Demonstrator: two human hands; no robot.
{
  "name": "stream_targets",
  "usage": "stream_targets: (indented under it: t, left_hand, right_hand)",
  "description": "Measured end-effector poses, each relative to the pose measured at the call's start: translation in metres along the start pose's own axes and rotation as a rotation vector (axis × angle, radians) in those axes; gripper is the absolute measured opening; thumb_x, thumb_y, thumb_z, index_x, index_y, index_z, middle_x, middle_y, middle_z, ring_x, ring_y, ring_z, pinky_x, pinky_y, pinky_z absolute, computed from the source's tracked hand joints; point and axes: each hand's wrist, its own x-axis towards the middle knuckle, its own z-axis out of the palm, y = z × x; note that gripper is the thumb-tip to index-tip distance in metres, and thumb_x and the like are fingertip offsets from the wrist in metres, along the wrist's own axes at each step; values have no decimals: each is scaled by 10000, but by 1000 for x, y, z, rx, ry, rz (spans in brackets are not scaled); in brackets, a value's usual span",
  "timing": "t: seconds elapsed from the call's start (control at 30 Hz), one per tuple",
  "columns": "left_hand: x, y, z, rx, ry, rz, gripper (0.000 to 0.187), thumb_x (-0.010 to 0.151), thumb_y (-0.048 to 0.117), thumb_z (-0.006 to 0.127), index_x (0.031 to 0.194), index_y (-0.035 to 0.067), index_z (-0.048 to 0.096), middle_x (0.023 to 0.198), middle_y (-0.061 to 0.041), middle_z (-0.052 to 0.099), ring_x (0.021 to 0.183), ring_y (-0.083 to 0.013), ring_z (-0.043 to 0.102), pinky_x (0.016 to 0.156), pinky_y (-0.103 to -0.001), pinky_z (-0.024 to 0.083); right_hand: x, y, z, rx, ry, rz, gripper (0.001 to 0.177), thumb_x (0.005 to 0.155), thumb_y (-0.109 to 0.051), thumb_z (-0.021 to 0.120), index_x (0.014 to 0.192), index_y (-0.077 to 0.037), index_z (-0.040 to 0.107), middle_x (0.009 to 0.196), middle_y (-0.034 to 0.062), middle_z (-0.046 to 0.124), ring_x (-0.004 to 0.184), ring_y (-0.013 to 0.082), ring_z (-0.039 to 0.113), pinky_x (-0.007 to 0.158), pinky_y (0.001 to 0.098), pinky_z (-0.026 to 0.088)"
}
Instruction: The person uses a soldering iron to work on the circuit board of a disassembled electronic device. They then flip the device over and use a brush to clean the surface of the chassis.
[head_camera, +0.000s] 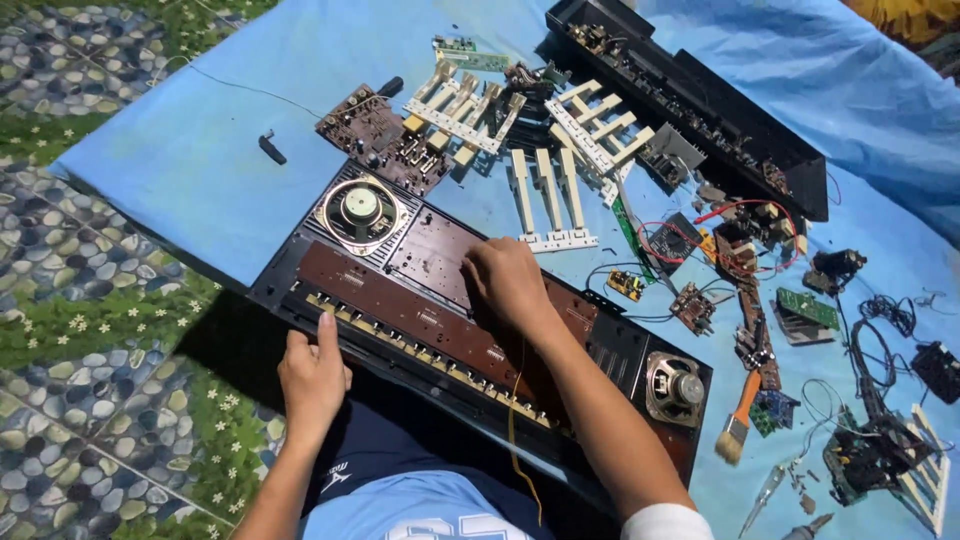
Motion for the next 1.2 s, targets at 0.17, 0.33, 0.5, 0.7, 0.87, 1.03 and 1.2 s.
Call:
stream_targets:
  t: [0.17,0.33,0.5,0.7,0.87,1.03,1.2]
  left_hand:
    - [1,8,3,-133,-35,-5,478,1132,406,382,1002,-28,536,514,-160,653,374,-258,610,438,-365,465]
    - [0,11,7,-272,-24,-45,419,1129,362,416,1064,-41,508,556,-211,650,339,-250,587,360,-324,433]
    - [3,-8,12,-286,-24,-20,415,1144,359,384,1086,-43,473,575,-238,638,343,-268,587,350,-332,425]
    - [1,-13,5,-397,-94,27,352,1150,342,419,1054,4,408,592,-128,551,376,-183,502,357,-280,398]
    - [-3,3,3,-342,-90,40,305,1183,303,362,1118,5,380,601,-120,539,391,-184,507,354,-272,368]
    - [-1,-1,3,-341,-92,23,327,1188,322,369,1088,11,354,598,-125,531,390,-187,504,361,-270,367]
    - [-1,-1,-1,-338,-113,23,321,1186,321,381,1112,8,377,610,-119,533,414,-181,520,368,-260,368]
  right_hand:
    - [-3,25,-6,126,227,-32,50,947,-177,683,980,-166,719,787,42,653,784,295,651,764,406,534]
    - [-16,58,-69,218,549,88,92,1014,-83,648,1004,-143,717,803,33,653,692,243,606,746,360,495]
    - [-31,92,-149,88,700,168,66,1080,-30,736,1015,-38,750,771,125,658,674,304,631,690,391,496]
    - [-61,165,-231,72,932,216,79,1152,24,676,1082,57,694,877,107,631,693,173,520,597,291,426]
    - [-83,199,-282,217,1004,72,65,1217,53,560,1207,97,607,1006,232,652,743,247,584,624,368,564]
    - [-73,183,-278,310,1030,10,44,1208,18,581,1184,54,572,992,230,636,796,292,639,700,447,652]
    - [-57,173,-218,411,882,276,51,1118,22,610,1087,-13,631,901,114,667,754,185,688,663,315,665]
